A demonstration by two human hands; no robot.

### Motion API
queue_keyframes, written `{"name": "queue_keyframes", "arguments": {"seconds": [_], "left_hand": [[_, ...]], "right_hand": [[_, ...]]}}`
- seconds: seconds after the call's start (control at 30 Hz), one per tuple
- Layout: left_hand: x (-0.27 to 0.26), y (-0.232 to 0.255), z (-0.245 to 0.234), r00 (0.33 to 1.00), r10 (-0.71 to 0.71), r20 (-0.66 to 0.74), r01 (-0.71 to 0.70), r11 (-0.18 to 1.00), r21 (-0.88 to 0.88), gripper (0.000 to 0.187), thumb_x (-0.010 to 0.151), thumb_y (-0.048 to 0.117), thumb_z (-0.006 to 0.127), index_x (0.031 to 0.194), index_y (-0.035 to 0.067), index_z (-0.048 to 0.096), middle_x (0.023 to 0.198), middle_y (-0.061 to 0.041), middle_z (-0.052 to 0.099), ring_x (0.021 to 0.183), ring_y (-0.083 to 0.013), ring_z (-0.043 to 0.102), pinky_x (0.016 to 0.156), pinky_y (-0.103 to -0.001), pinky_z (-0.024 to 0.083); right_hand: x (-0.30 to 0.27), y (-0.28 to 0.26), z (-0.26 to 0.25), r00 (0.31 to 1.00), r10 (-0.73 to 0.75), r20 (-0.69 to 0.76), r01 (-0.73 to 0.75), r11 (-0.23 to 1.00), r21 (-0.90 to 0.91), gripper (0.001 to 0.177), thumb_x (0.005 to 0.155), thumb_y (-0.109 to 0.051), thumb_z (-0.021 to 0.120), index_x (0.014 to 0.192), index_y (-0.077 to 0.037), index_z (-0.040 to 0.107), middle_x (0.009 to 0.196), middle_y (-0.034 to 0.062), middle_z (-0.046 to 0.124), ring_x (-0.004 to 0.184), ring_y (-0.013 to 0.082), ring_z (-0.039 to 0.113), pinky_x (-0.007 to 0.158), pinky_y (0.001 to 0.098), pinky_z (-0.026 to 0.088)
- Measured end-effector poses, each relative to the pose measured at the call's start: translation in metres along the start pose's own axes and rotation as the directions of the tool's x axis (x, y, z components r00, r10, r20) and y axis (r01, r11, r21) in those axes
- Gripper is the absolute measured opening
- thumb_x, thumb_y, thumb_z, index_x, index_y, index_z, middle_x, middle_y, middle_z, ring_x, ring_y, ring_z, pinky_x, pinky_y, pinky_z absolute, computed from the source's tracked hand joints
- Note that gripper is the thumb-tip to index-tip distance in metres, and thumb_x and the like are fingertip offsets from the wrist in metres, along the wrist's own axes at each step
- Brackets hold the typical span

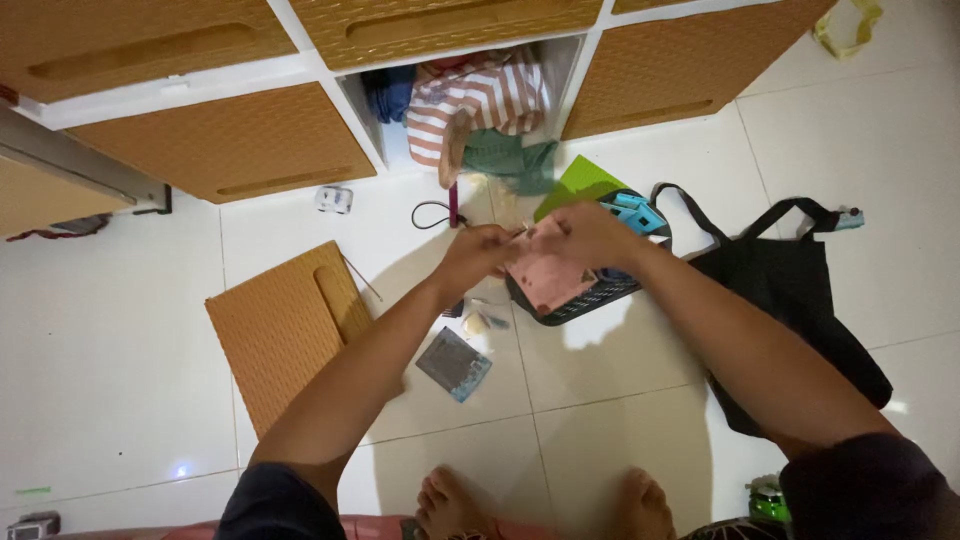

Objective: Organizing various toiletries, small accessories, and personal items from storage drawers.

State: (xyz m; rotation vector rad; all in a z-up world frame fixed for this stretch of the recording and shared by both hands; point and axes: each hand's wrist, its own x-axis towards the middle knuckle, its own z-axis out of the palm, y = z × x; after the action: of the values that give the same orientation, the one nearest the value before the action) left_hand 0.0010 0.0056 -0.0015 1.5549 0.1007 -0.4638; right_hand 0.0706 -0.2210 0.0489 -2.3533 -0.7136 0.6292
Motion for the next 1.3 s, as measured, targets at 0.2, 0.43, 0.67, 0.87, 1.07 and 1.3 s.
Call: {"name": "queue_keyframes", "arguments": {"seconds": [0.2, 0.43, 0.67, 0.87, 1.07, 1.3], "left_hand": [[0.036, -0.052, -0.041, 0.94, -0.136, -0.313, 0.109, 0.989, -0.101, 0.02, 0.091, 0.027, 0.067, 0.097, 0.008, 0.069, 0.083, -0.006, 0.073, 0.067, -0.0154, 0.067, 0.058, -0.03, 0.051], [0.033, -0.11, -0.048, 0.952, -0.063, -0.299, 0.195, 0.878, 0.438, 0.022, 0.09, 0.021, 0.072, 0.094, 0.0, 0.074, 0.083, -0.017, 0.075, 0.068, -0.0222, 0.071, 0.068, -0.034, 0.056], [0.017, -0.103, -0.023, 0.99, -0.077, -0.116, 0.134, 0.758, 0.638, 0.024, 0.083, 0.009, 0.069, 0.106, 0.003, 0.065, 0.104, -0.02, 0.07, 0.094, -0.0375, 0.072, 0.079, -0.045, 0.059], [0.003, -0.1, -0.007, 0.98, -0.13, 0.15, -0.05, 0.568, 0.821, 0.047, 0.08, 0.019, 0.081, 0.117, 0.0, 0.06, 0.122, -0.02, 0.063, 0.119, -0.0354, 0.059, 0.101, -0.043, 0.049], [-0.024, -0.113, 0.012, 0.968, -0.223, 0.114, 0.0, 0.454, 0.891, 0.051, 0.082, -0.001, 0.069, 0.13, 0.0, 0.049, 0.13, -0.02, 0.053, 0.121, -0.037, 0.056, 0.098, -0.044, 0.05], [-0.017, -0.099, 0.009, 0.989, 0.016, 0.144, -0.133, 0.493, 0.86, 0.019, 0.093, -0.002, 0.057, 0.111, -0.002, 0.065, 0.128, -0.021, 0.058, 0.125, -0.0367, 0.058, 0.107, -0.04, 0.05]], "right_hand": [[-0.01, -0.034, 0.057, 0.93, 0.164, 0.328, -0.135, 0.985, -0.109, 0.036, 0.085, -0.044, 0.075, 0.1, -0.011, 0.073, 0.088, 0.0103, 0.071, 0.076, 0.0199, 0.064, 0.068, 0.0381, 0.052], [-0.025, -0.036, 0.084, 0.874, -0.245, 0.42, 0.134, 0.952, 0.275, 0.037, 0.086, -0.034, 0.075, 0.109, -0.006, 0.068, 0.101, 0.0086, 0.076, 0.094, 0.0208, 0.073, 0.082, 0.0374, 0.057], [-0.028, -0.028, 0.082, 0.922, -0.016, 0.386, 0.14, 0.945, -0.295, 0.031, 0.087, -0.016, 0.07, 0.118, -0.013, 0.073, 0.108, 0.0142, 0.073, 0.099, 0.0331, 0.07, 0.085, 0.0465, 0.054], [-0.023, -0.014, 0.092, 0.912, 0.148, 0.382, 0.144, 0.757, -0.637, 0.012, 0.085, -0.005, 0.068, 0.094, -0.003, 0.075, 0.099, 0.0196, 0.074, 0.094, 0.0359, 0.073, 0.073, 0.0471, 0.059], [-0.027, 0.011, 0.131, 0.882, 0.073, 0.465, 0.158, 0.885, -0.439, 0.019, 0.087, -0.018, 0.071, 0.092, 0.001, 0.071, 0.095, 0.0255, 0.071, 0.09, 0.0404, 0.071, 0.08, 0.0502, 0.056], [-0.015, 0.095, 0.199, 0.968, -0.036, 0.249, 0.101, 0.962, -0.254, 0.024, 0.089, -0.011, 0.063, 0.108, 0.002, 0.066, 0.105, 0.0271, 0.07, 0.1, 0.0443, 0.066, 0.091, 0.0529, 0.051]]}}
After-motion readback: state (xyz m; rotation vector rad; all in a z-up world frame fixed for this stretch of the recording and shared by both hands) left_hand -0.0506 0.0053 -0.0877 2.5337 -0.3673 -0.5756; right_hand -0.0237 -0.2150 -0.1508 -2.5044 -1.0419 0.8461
